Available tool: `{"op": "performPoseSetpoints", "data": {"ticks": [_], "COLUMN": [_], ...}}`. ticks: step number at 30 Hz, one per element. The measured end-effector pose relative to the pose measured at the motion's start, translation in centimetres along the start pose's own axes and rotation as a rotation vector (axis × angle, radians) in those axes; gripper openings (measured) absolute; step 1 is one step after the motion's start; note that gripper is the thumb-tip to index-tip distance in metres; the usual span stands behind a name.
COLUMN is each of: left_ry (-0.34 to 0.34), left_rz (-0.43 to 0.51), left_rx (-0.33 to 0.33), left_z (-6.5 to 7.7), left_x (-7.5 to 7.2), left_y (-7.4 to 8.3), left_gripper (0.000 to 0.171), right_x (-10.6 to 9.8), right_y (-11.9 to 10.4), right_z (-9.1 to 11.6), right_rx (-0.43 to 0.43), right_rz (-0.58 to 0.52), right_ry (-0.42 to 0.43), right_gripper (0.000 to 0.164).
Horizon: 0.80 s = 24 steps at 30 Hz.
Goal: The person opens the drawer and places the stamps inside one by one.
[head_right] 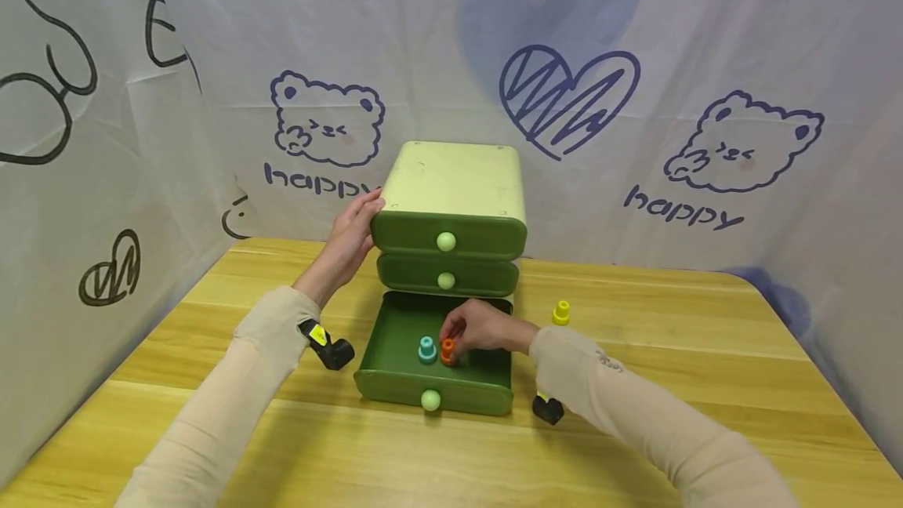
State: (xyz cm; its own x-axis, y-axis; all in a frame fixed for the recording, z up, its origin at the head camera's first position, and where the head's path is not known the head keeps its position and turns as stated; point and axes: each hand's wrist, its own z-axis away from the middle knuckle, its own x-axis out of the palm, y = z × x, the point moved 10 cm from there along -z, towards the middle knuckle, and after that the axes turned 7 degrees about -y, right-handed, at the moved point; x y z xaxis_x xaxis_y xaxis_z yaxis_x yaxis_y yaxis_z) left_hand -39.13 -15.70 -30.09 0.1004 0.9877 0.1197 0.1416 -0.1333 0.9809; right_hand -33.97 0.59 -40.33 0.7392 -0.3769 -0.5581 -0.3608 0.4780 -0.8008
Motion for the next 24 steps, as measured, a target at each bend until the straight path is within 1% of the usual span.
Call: {"op": "performPoseSetpoints", "data": {"ticks": [8, 15, 19, 24], "left_ry": [0.006, 0.016, 0.015, 0.011], "left_rz": [0.004, 0.005, 0.005, 0.000], "left_rx": [-0.001, -0.006, -0.007, -0.007], "left_z": [-0.1, 0.0, 0.0, -0.1], "left_x": [-0.1, -0.2, -0.1, 0.0], "left_y": [-0.1, -0.2, -0.1, -0.1], "left_gripper": [0.056, 0.056, 0.056, 0.057], "right_x": [-0.2, -0.8, -1.4, -2.4], "right_y": [-0.1, -0.5, -0.7, -1.5], "right_z": [0.1, 0.6, 1.2, 2.6], "right_rx": [0.013, 0.000, 0.006, 0.006], "right_rz": [-0.022, -0.019, -0.008, -0.010], "right_ry": [0.006, 0.021, 0.041, 0.065], "right_gripper": [0.022, 0.024, 0.023, 0.022]}}
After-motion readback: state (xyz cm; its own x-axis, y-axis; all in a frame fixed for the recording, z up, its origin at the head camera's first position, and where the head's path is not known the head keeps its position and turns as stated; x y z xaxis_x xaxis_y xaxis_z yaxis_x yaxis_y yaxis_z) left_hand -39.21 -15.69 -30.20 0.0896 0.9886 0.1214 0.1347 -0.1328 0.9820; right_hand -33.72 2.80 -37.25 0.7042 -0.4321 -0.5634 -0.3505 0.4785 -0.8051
